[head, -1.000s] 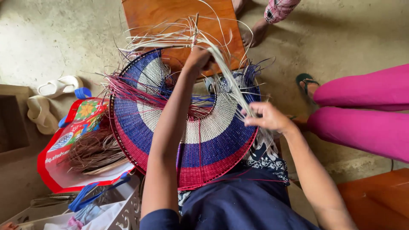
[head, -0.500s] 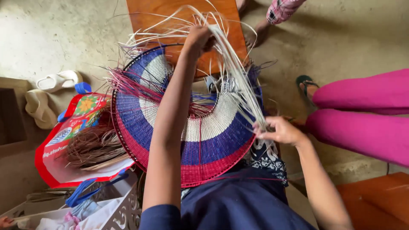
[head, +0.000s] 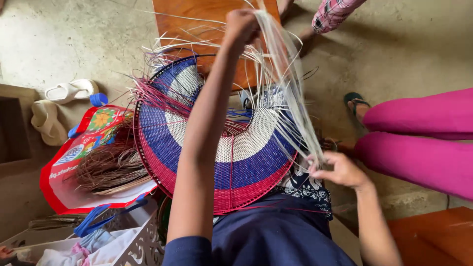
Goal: Weaving a circular mat with colored fibers on a wooden surface
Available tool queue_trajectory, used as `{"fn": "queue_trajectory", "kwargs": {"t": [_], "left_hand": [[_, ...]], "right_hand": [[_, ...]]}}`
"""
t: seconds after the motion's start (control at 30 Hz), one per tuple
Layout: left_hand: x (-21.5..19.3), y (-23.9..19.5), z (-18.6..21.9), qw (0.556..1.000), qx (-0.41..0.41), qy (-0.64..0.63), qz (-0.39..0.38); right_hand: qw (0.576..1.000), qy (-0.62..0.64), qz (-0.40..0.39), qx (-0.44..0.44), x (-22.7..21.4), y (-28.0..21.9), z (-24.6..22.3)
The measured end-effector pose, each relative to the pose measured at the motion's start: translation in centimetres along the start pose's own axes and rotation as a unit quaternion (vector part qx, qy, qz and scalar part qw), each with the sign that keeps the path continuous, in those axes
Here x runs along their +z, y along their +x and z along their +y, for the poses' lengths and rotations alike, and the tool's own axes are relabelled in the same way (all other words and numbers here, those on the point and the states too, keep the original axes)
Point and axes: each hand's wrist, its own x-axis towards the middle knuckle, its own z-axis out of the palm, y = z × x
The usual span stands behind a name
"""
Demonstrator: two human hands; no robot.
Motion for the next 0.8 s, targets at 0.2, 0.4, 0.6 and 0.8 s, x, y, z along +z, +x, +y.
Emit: {"fn": "queue_trajectory", "kwargs": {"t": [0.2,0.4,0.6,0.8], "left_hand": [[-3.2,-0.3,1.3,0.978,-0.126,-0.124,0.114],[-3.1,-2.7,5.2,0.989,-0.049,0.096,0.096],[-3.8,-0.4,1.5,0.986,-0.121,-0.070,0.095],[-2.4,0.9,1.0,0.986,-0.112,-0.089,0.090]], "right_hand": [[0.995,0.046,0.060,0.067,0.7,-0.9,5.0],[0.921,0.146,0.342,0.112,2.2,-1.4,8.5],[0.816,0.158,0.439,0.340,3.1,-3.2,17.5],[0.845,-0.028,0.458,0.276,3.2,-3.8,20.4]]}}
